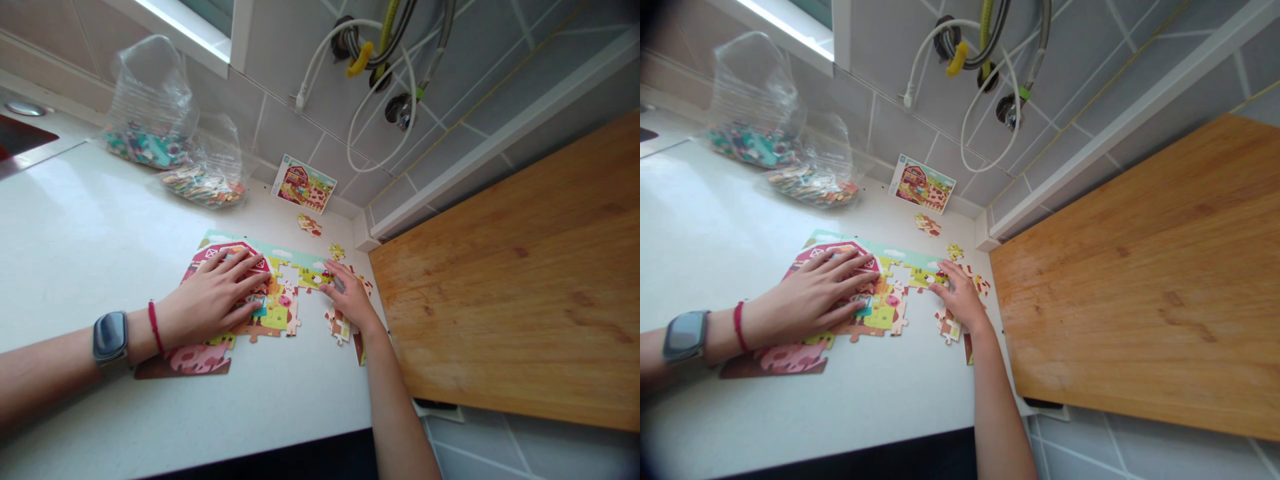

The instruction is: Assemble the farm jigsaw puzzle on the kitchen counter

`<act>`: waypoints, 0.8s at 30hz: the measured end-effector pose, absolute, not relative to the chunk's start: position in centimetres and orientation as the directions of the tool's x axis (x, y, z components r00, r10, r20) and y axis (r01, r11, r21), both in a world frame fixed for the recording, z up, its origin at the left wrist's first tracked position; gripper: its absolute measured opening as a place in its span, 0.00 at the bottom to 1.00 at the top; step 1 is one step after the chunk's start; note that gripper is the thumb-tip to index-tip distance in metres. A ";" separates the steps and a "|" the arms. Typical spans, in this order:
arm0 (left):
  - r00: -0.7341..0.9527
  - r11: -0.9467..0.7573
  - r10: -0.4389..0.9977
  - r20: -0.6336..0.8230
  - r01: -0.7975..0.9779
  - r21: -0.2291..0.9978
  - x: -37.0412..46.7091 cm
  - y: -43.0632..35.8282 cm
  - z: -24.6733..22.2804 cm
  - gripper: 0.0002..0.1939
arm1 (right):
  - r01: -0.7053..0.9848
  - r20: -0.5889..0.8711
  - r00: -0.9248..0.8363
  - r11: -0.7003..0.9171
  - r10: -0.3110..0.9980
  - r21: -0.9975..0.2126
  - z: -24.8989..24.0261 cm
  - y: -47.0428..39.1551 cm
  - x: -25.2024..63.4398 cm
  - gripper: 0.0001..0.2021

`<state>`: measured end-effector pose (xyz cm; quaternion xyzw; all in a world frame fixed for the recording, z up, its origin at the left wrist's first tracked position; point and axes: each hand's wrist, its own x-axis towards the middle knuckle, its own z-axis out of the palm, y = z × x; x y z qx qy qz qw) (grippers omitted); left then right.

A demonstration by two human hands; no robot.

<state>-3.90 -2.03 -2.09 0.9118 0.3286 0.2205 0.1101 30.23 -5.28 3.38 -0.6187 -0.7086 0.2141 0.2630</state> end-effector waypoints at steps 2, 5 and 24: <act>0.699 -0.765 0.642 0.315 0.556 0.325 -3.9 -2.0 -2.0 0.31 | 0.751 0.168 -0.062 0.157 0.984 -0.642 3.2 -5.1 30.4 0.25; 0.700 -0.766 0.641 0.316 0.559 0.316 -3.9 -2.0 -2.0 0.31 | 0.726 0.278 0.055 0.153 0.959 -0.671 2.9 -4.8 31.0 0.24; 0.688 -0.806 0.590 0.423 0.467 0.363 -3.9 -1.9 0.2 0.20 | 0.857 0.060 0.418 -0.371 0.907 -0.356 2.5 -4.9 36.5 0.24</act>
